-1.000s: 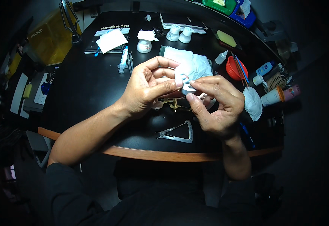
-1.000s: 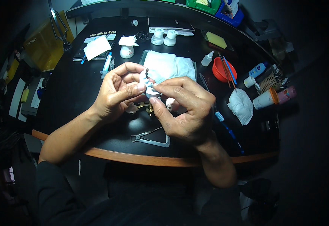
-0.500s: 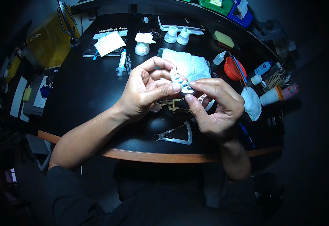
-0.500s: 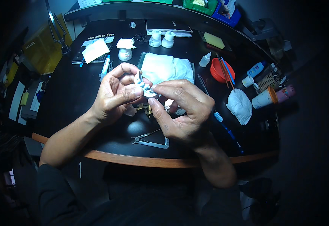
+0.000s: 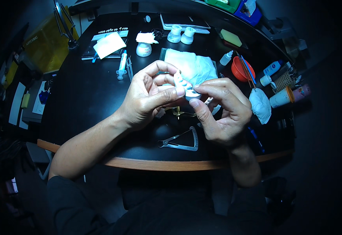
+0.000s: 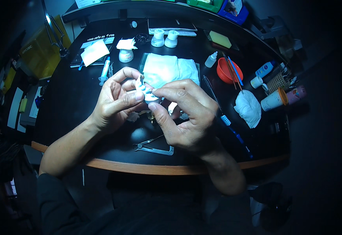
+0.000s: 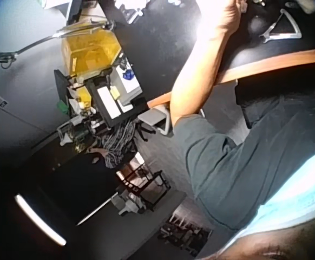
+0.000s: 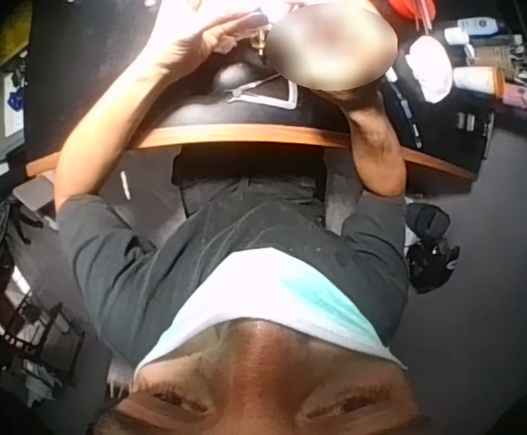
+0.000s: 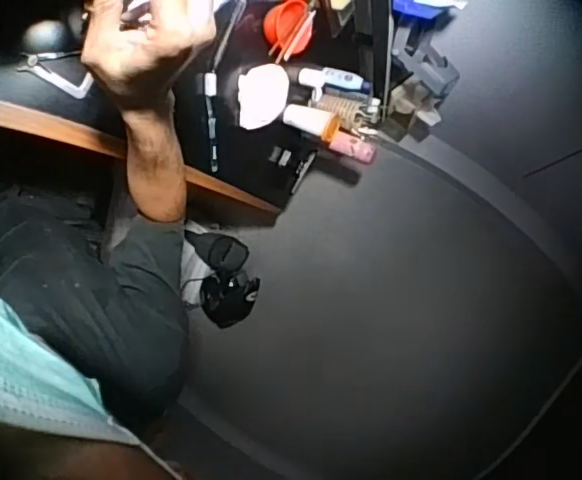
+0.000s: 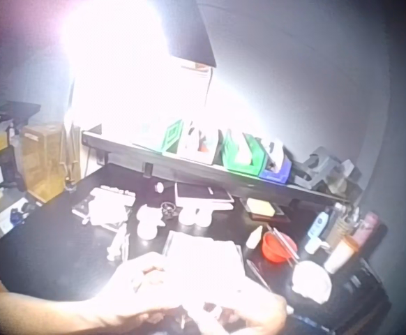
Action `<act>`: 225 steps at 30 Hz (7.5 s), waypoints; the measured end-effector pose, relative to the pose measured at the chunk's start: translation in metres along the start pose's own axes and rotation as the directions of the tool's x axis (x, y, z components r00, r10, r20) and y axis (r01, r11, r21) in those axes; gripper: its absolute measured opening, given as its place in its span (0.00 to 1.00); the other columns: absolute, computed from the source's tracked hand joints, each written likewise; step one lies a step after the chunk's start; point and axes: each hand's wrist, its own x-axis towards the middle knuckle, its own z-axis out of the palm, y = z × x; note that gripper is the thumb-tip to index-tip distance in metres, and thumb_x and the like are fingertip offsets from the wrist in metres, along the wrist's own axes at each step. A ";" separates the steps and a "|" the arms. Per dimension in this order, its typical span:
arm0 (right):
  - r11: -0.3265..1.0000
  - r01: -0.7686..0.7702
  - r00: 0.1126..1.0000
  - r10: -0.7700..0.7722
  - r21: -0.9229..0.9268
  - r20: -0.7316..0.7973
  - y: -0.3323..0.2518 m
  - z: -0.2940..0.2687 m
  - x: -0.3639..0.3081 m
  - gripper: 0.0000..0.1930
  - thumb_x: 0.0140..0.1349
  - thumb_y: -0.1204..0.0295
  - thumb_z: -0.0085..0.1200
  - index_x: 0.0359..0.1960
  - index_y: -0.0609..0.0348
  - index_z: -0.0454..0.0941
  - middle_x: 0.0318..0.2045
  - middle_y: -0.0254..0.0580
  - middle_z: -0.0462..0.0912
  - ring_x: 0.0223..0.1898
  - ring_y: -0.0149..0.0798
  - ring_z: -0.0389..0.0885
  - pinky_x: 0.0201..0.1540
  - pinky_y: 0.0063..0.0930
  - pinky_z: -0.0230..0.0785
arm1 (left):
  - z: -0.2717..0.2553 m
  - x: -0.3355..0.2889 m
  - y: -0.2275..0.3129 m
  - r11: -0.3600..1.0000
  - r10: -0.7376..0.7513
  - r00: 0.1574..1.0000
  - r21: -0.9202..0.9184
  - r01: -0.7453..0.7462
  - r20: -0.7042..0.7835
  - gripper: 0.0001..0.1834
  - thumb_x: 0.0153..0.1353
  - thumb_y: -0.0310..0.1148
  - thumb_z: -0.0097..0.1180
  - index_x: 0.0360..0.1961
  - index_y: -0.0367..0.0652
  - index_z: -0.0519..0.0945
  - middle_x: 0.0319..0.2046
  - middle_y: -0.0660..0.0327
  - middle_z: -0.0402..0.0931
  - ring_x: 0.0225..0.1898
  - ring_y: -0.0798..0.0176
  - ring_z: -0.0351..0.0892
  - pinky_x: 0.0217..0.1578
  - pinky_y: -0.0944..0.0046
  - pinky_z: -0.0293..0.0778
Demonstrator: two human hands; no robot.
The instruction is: The person assembles a dental prosthesis by placing individual teeth into a pink denture base. They use tweezers to position the teeth and a pen-like tool to mark or adjust the base. The person repeatedly checks the fit and alignment of the teeth within the denture.
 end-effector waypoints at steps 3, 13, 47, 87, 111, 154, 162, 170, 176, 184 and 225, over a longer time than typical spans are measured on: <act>1.000 0.000 1.000 0.000 0.007 0.005 0.001 0.000 0.000 0.11 0.61 0.78 0.69 0.44 0.65 0.86 0.37 0.46 0.86 0.33 0.31 0.86 0.24 0.19 0.75 | -0.001 -0.001 0.003 0.999 -0.031 1.000 -0.010 0.031 -0.001 0.25 0.62 0.27 0.70 0.56 0.40 0.70 0.42 0.57 0.83 0.41 0.69 0.87 0.38 0.72 0.81; 1.000 -0.014 1.000 0.015 -0.014 0.027 0.001 0.000 -0.001 0.10 0.63 0.75 0.69 0.44 0.64 0.86 0.37 0.46 0.86 0.35 0.33 0.86 0.30 0.23 0.76 | -0.006 0.000 0.001 0.999 -0.046 0.999 -0.007 0.046 0.016 0.24 0.63 0.25 0.68 0.56 0.42 0.70 0.44 0.57 0.83 0.45 0.67 0.87 0.48 0.68 0.86; 1.000 -0.019 0.998 0.018 0.003 0.056 0.007 -0.003 0.001 0.11 0.59 0.82 0.68 0.44 0.64 0.86 0.38 0.44 0.85 0.32 0.28 0.85 0.24 0.17 0.74 | -0.002 0.002 0.000 0.996 0.063 0.998 0.056 -0.064 0.022 0.25 0.61 0.20 0.68 0.56 0.40 0.69 0.48 0.49 0.82 0.51 0.60 0.87 0.44 0.70 0.86; 0.882 -0.378 0.926 0.366 0.282 0.097 0.003 -0.008 -0.004 0.03 0.61 0.81 0.62 0.35 0.67 0.84 0.34 0.39 0.83 0.31 0.22 0.79 0.31 0.15 0.67 | -0.002 0.002 0.001 0.981 0.058 0.992 0.179 -0.077 0.109 0.24 0.61 0.19 0.68 0.55 0.37 0.71 0.47 0.46 0.83 0.51 0.61 0.87 0.54 0.63 0.85; 0.815 -0.510 0.744 0.579 -0.277 0.334 -0.021 -0.049 -0.086 0.06 0.59 0.81 0.67 0.39 0.67 0.89 0.27 0.38 0.83 0.23 0.25 0.77 0.24 0.20 0.64 | 0.002 0.001 0.000 0.964 0.075 0.996 0.253 -0.083 0.043 0.22 0.62 0.21 0.69 0.53 0.39 0.72 0.46 0.50 0.84 0.44 0.67 0.88 0.40 0.74 0.84; 0.980 -0.002 0.989 0.032 0.201 -0.145 -0.003 -0.002 -0.020 0.10 0.56 0.83 0.69 0.40 0.63 0.84 0.37 0.49 0.86 0.39 0.37 0.88 0.48 0.32 0.82 | 0.011 -0.003 0.001 0.974 0.175 0.984 0.153 -0.169 -0.030 0.21 0.60 0.18 0.68 0.47 0.41 0.69 0.45 0.47 0.84 0.46 0.64 0.88 0.35 0.75 0.85; 0.990 -0.051 0.994 0.062 0.129 -0.087 0.004 -0.005 -0.024 0.12 0.54 0.82 0.71 0.41 0.64 0.86 0.39 0.51 0.87 0.43 0.43 0.90 0.51 0.34 0.83 | 0.008 0.000 -0.006 0.943 0.284 0.959 0.176 -0.282 0.014 0.20 0.59 0.14 0.68 0.45 0.36 0.70 0.44 0.44 0.82 0.52 0.56 0.87 0.54 0.60 0.88; 0.996 0.084 0.995 -0.084 0.011 -0.046 0.004 -0.007 -0.028 0.12 0.57 0.87 0.67 0.42 0.67 0.83 0.38 0.54 0.86 0.49 0.54 0.90 0.57 0.40 0.85 | 0.007 0.001 -0.006 0.929 0.306 0.952 0.215 -0.302 0.014 0.19 0.58 0.13 0.67 0.45 0.33 0.71 0.44 0.42 0.82 0.51 0.55 0.88 0.53 0.59 0.89; 0.989 0.139 0.990 -0.141 -0.053 -0.028 0.005 -0.003 -0.027 0.12 0.57 0.86 0.67 0.43 0.66 0.83 0.38 0.53 0.85 0.48 0.52 0.90 0.54 0.38 0.88 | 0.008 0.002 -0.007 0.917 0.328 0.945 0.238 -0.321 0.007 0.18 0.57 0.12 0.67 0.44 0.34 0.72 0.43 0.42 0.82 0.52 0.52 0.88 0.54 0.57 0.89; 0.989 0.132 0.991 -0.131 -0.063 0.020 0.002 -0.005 -0.029 0.13 0.57 0.85 0.68 0.43 0.66 0.85 0.39 0.54 0.84 0.48 0.53 0.90 0.54 0.39 0.88 | 0.009 0.001 -0.005 0.928 0.295 0.955 0.237 -0.286 -0.002 0.18 0.57 0.12 0.68 0.44 0.33 0.72 0.42 0.43 0.83 0.52 0.52 0.88 0.54 0.58 0.89; 0.984 0.147 0.989 -0.145 -0.096 0.026 0.006 -0.006 -0.026 0.10 0.56 0.86 0.67 0.39 0.67 0.84 0.38 0.52 0.85 0.46 0.50 0.91 0.53 0.36 0.89 | 0.009 0.001 -0.002 0.922 0.271 0.962 0.291 -0.256 -0.013 0.18 0.57 0.14 0.69 0.44 0.33 0.74 0.42 0.47 0.83 0.51 0.55 0.88 0.52 0.59 0.89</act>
